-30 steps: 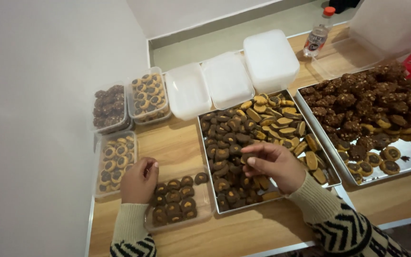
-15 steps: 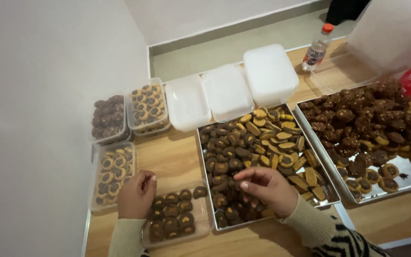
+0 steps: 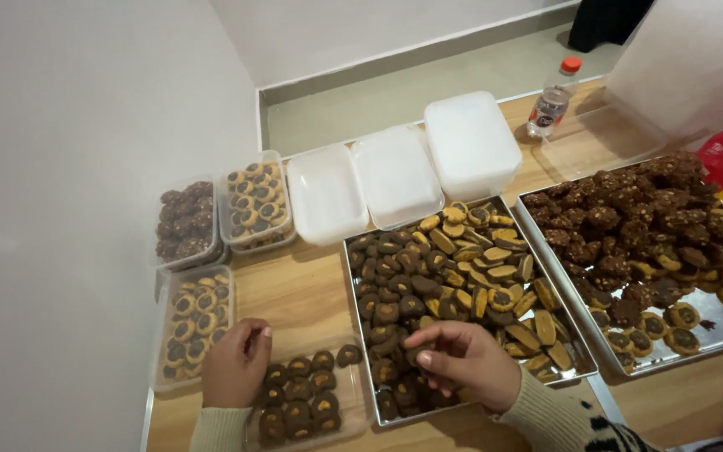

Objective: Arranging cookies from large trays into smaller plastic containers.

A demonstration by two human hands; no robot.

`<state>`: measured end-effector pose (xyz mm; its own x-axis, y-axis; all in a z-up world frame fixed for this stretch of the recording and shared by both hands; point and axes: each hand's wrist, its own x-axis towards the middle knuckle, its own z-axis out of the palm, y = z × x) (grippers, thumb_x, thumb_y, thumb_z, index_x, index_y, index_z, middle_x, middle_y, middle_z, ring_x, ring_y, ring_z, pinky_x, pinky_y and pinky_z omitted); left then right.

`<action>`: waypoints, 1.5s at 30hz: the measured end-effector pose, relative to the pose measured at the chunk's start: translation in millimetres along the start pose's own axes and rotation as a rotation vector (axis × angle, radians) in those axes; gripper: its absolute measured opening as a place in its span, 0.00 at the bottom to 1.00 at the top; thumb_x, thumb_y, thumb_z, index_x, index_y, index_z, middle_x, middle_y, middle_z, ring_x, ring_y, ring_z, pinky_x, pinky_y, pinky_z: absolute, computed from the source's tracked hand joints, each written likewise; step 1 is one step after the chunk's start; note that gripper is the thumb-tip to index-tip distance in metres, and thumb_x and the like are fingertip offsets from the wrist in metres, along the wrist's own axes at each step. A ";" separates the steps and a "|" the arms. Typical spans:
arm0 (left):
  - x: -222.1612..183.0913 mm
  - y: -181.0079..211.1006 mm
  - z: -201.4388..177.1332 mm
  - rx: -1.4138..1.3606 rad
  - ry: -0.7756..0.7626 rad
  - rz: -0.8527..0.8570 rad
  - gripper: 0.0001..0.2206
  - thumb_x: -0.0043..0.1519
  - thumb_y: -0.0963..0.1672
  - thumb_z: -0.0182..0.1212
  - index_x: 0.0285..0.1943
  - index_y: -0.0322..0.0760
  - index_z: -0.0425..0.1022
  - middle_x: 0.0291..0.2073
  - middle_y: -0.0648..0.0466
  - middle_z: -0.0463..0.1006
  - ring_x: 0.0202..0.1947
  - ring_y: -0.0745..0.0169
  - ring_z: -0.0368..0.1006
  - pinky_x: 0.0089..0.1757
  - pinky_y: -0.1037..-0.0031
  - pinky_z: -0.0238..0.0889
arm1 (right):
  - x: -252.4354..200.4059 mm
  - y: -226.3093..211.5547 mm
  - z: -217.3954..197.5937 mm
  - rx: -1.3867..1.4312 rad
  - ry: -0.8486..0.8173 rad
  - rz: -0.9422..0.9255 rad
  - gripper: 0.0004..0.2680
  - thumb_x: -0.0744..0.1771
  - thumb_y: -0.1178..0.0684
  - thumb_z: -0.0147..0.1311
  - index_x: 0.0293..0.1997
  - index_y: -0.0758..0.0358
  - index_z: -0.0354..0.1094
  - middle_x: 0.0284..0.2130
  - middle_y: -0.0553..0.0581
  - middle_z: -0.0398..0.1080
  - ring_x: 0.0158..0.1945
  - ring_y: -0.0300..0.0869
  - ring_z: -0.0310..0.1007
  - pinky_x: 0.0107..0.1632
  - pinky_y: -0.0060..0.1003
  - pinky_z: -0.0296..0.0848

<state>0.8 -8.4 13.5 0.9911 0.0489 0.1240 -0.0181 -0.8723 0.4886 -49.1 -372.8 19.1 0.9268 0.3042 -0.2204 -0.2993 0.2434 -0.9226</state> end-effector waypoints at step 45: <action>3.3 -0.4 -0.5 0.057 -0.080 -0.124 0.15 0.65 0.54 0.48 0.40 0.52 0.80 0.20 0.59 0.73 0.25 0.62 0.73 0.31 0.71 0.58 | 4.4 -10.1 1.0 -0.108 0.078 -0.019 0.08 0.65 0.59 0.63 0.46 0.68 0.78 0.21 0.58 0.74 0.20 0.40 0.73 0.21 0.31 0.75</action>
<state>4.0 -7.8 14.2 0.9926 0.1210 -0.0050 0.1105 -0.8884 0.4455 -42.2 -373.0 27.8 0.9481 0.2268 -0.2228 -0.2594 0.1466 -0.9546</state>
